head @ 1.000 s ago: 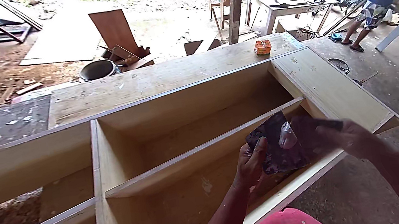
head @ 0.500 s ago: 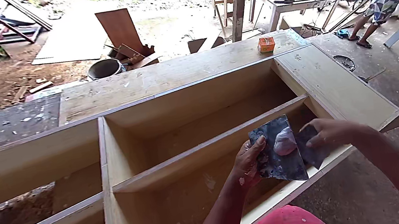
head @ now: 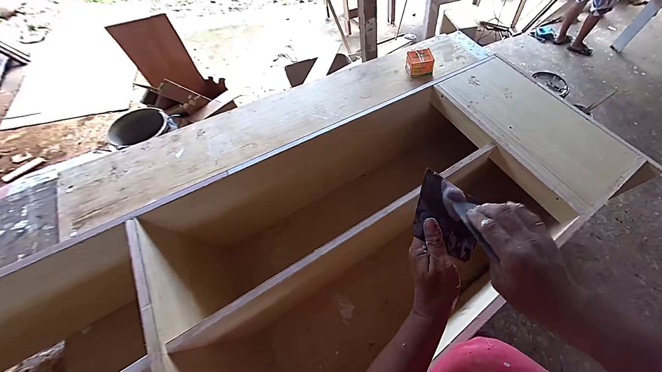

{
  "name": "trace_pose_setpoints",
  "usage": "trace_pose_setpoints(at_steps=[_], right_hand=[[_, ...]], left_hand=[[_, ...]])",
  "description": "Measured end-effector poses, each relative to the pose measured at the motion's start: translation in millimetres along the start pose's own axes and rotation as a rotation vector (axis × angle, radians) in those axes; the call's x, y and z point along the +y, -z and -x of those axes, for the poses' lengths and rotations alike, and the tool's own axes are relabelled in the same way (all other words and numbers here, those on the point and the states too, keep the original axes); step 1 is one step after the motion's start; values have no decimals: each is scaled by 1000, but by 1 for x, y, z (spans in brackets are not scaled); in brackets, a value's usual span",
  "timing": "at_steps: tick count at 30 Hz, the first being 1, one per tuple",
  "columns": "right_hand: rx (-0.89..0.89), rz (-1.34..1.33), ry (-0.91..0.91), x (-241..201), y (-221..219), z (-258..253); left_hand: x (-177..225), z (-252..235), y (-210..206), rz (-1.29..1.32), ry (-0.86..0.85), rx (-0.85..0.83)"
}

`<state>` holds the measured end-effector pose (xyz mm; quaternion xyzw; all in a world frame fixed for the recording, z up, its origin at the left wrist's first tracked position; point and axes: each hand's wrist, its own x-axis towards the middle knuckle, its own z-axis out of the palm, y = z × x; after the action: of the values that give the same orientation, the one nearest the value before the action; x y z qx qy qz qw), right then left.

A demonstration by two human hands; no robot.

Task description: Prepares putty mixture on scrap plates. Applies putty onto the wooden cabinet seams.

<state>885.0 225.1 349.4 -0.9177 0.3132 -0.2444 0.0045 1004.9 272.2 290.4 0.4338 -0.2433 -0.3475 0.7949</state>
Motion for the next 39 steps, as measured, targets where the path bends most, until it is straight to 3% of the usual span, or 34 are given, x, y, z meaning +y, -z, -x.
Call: trace_pose_setpoints(at_steps=[19, 30, 33, 39], right_hand=[[-78, -33, -28, 6, 0, -27], [-174, -30, 125, 9, -5, -2], [-119, -29, 87, 12, 0, -13], [-190, -52, 76, 11, 1, -23]], left_hand=[[-4, 4, 2, -227, 62, -4], [-2, -15, 13, -188, 252, 22], [-2, -14, 14, -182, 264, 26], [-7, -16, 15, -146, 268, -10]])
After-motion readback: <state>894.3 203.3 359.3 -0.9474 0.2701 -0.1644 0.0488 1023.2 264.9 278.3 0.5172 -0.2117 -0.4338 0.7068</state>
